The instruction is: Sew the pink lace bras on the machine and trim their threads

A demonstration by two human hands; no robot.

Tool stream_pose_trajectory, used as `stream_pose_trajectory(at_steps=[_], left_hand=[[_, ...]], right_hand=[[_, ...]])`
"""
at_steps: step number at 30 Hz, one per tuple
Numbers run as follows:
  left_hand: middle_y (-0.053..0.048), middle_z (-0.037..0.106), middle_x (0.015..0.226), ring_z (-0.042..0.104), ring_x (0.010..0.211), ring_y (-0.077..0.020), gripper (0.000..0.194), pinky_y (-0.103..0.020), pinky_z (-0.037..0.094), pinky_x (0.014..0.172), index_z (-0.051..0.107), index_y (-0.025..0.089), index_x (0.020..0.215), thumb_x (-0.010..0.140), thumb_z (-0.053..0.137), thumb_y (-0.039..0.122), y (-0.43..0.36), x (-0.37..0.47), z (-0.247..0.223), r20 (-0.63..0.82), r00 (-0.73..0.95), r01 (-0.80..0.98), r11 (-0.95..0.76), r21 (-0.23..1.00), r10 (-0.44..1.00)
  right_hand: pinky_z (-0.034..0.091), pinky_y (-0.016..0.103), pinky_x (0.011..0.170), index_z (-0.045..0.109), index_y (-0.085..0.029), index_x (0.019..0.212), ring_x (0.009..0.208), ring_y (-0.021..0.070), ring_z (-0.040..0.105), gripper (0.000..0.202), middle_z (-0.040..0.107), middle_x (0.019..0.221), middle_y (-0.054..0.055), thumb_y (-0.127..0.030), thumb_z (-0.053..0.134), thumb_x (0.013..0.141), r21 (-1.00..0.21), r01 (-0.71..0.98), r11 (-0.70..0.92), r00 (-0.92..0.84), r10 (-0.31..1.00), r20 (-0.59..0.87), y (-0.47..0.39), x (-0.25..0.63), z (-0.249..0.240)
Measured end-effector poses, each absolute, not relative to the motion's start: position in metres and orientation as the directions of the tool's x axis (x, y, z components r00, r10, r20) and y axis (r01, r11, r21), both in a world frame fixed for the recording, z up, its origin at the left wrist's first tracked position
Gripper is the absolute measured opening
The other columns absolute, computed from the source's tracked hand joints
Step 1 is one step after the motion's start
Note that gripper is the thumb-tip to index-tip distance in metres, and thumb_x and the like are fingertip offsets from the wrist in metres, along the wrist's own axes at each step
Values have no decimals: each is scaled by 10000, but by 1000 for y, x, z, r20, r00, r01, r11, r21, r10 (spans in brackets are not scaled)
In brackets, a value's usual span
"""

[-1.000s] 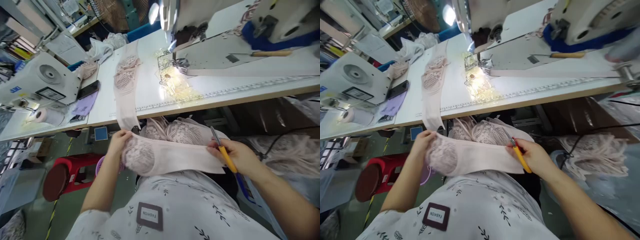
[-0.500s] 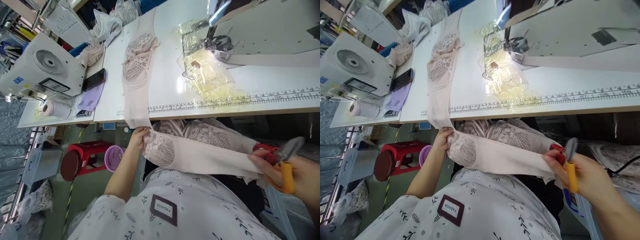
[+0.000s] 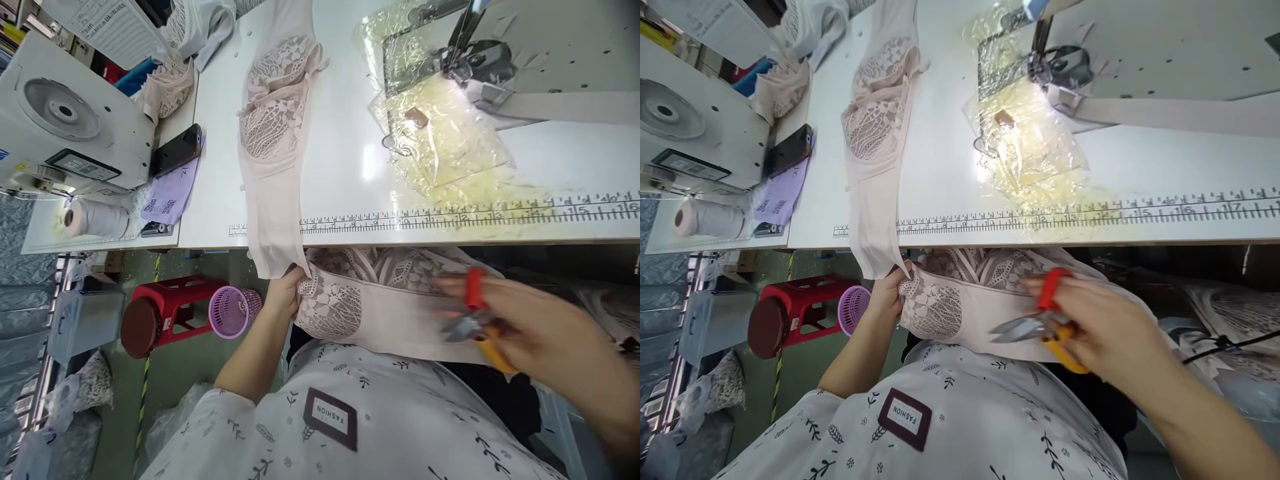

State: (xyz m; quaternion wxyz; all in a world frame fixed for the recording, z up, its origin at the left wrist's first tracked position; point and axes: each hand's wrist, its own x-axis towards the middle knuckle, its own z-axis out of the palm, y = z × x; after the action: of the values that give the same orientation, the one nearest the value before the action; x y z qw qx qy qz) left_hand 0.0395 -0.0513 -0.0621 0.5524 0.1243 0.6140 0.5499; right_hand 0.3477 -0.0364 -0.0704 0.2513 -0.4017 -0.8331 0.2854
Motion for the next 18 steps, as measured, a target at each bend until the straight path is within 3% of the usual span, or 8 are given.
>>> stream_pose_trajectory(at_steps=[3,8,13,18], left_hand=[[-34,670,623,684,772,-252,256,-370,535,777,668,159,612,512,836,324,-55,42,-55,-492,-331,-408,348,844,805],[-67,707,703,684,830,-280,282,-391,542,825,717,164,640,578,818,420,-61,39,-54,-423,-296,-336,321,885,857],[-70,731,798,681,842,-267,320,-372,547,808,753,190,734,702,753,508,-70,36,-48,-260,-265,-119,237,964,928],[-48,741,779,687,762,-233,185,-367,558,728,761,218,749,746,759,403,-78,35,-35,-128,-268,-80,110,991,955]], right_hand=[[524,329,668,589,-258,934,839,230,672,237,704,863,32,-132,426,817,-702,363,613,-658,702,273,-26,299,-66],[370,259,462,425,-239,653,512,158,500,141,534,584,-6,-129,513,668,-656,498,566,-626,759,180,-15,255,-68],[358,230,462,416,-233,675,500,133,464,140,488,590,-24,-149,524,701,-732,423,534,-623,758,192,-19,256,-65],[383,218,492,486,-218,709,554,129,514,114,546,645,-7,-137,452,782,-751,334,569,-628,729,273,-26,257,-61]])
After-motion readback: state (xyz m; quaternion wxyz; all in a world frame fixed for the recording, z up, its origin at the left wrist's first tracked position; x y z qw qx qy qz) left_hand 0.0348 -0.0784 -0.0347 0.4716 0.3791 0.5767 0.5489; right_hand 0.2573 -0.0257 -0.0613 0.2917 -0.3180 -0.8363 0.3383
